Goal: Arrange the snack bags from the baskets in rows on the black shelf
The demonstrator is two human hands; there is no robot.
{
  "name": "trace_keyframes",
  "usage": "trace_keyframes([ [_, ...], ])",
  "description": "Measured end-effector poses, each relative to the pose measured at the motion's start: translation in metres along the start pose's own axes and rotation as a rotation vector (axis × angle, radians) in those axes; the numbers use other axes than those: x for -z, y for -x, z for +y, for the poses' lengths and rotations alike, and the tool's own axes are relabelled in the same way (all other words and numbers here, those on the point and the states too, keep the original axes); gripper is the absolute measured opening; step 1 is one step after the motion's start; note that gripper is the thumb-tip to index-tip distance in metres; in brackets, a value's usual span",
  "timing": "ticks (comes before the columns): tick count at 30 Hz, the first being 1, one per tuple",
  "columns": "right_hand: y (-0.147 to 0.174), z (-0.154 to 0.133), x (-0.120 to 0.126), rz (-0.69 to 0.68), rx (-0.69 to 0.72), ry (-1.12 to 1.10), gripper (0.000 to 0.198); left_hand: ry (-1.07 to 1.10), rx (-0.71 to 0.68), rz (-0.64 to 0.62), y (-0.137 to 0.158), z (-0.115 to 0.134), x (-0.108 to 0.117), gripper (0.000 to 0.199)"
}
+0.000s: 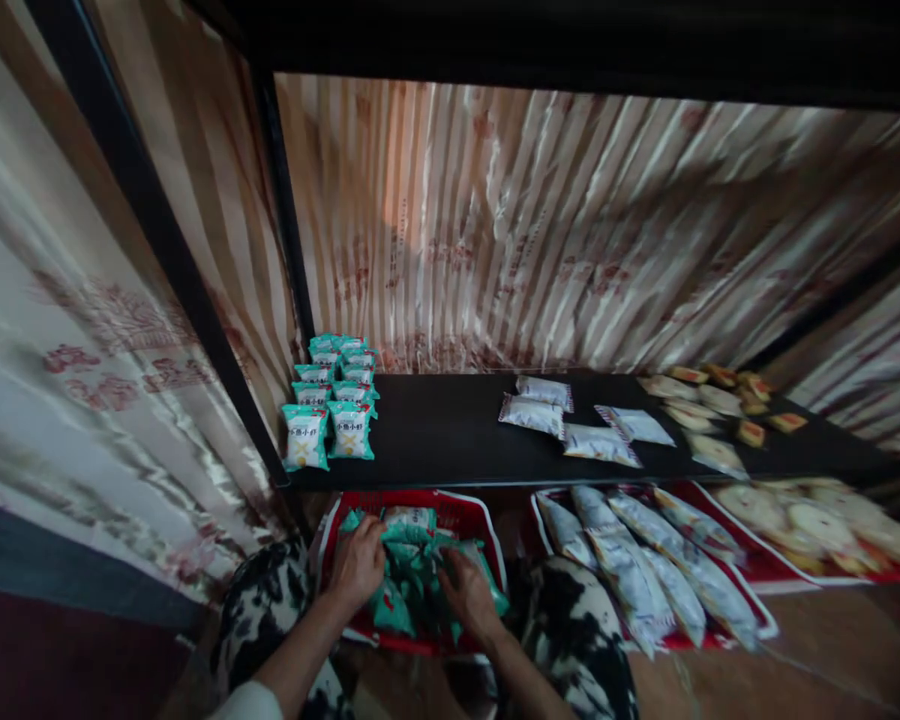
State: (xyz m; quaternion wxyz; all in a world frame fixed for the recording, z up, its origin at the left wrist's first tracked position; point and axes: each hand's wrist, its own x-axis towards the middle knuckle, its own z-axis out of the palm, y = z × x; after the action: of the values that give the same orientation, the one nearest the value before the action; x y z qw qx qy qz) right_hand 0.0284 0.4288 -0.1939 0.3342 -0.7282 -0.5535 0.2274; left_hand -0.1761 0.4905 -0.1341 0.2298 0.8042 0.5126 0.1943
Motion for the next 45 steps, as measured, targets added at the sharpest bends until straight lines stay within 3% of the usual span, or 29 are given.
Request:
trace_keyframes([
  [4, 0.011, 0.006, -0.003, -0.103, -0.014, 0.065, 0.034, -0.032, 0.120, -0.291, 0.028, 0.017, -0.033, 0.045],
  [7, 0.014, 0.006, -0.004, -0.146, 0.004, 0.060, 0.034, -0.003, 0.095, -0.393, 0.045, 0.022, -0.055, 0.048],
  [12, 0.016, 0.008, -0.003, -0.143, 0.059, 0.053, 0.032, 0.058, 0.085, -0.360, 0.052, 0.018, -0.062, 0.048],
  [17, 0.017, 0.018, 0.001, -0.011, 0.096, 0.137, 0.035, 0.151, 0.212, -0.236, 0.044, 0.013, -0.063, 0.044],
  [23, 0.016, 0.021, 0.007, -0.034, 0.105, 0.300, 0.039, 0.200, 0.316, -0.108, 0.029, 0.005, -0.066, 0.038],
  [32, 0.010, 0.005, 0.014, -0.283, -0.131, 0.611, 0.053, 0.247, 0.295, -0.190, 0.028, 0.013, -0.078, 0.037],
  [41, 0.001, 0.003, 0.035, -0.217, -0.093, 0.407, 0.058, 0.294, 0.255, -0.222, 0.026, 0.026, -0.088, 0.049],
  [45, -0.008, -0.010, 0.058, -0.248, -0.264, 0.085, 0.049, 0.305, 0.103, -0.261, 0.030, 0.035, -0.077, 0.072],
])
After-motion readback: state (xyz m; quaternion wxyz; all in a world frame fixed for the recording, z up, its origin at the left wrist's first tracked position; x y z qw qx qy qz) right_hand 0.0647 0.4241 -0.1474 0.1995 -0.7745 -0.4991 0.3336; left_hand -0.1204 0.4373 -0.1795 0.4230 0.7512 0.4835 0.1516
